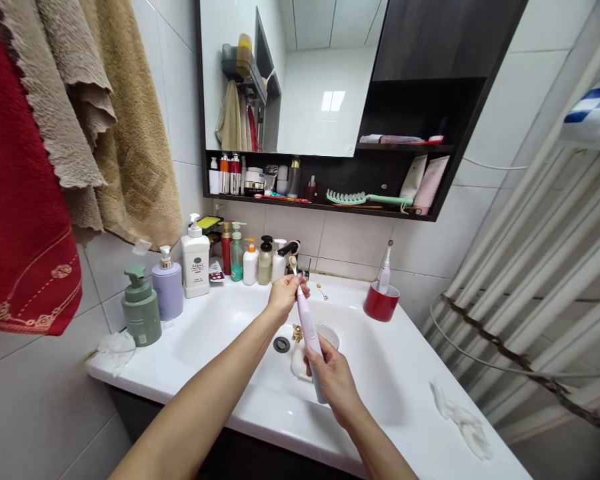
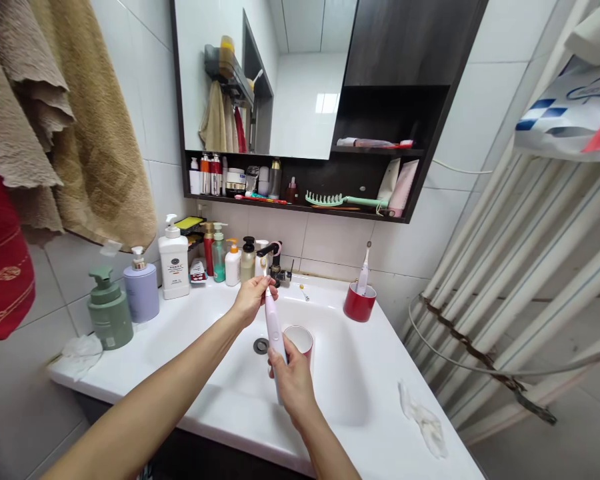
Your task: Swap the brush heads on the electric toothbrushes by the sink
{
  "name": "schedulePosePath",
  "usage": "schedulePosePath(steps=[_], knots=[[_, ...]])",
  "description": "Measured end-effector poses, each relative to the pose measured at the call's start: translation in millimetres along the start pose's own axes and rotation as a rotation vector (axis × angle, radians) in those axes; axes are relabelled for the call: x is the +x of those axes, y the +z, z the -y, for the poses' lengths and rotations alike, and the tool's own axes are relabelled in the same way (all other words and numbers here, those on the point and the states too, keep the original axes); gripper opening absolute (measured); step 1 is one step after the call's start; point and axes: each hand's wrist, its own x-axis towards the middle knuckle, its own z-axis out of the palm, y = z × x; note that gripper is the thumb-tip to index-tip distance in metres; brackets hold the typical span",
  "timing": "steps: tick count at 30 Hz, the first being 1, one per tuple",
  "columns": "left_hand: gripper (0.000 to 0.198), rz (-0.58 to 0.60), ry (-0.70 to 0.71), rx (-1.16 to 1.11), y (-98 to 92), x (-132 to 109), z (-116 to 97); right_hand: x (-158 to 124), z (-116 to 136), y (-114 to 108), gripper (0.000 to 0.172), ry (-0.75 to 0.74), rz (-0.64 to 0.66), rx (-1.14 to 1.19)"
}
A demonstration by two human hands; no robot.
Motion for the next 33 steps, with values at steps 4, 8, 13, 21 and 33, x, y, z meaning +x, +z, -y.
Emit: schedulePosePath(steps=[4, 8, 13, 21, 33], knots=[[0.016, 0.040, -0.042, -0.010, 0.3, -6, 5, -1, 3, -3, 0.035, -0.036, -0.006, 0.008], [0.017, 0.086, -0.076, -0.032, 1.0, -11, 7, -5, 6, -4, 0.030, -0.012, 0.032, 0.084], [0.018, 0.110, -0.094, -0.044, 1.0, -13, 5, -8, 6, -5, 0.030, 0.036, 0.168, 0.217], [0.018, 0.069, -0.068, -0.065, 0.2, -11, 11, -6, 8, -2, 0.028, 0.014, 0.054, 0.108], [0.032, 0.135, -0.214, -0.086, 2.8, -36, 28, 5, 9, 2, 0.035, 0.004, -0.090, 0.137]])
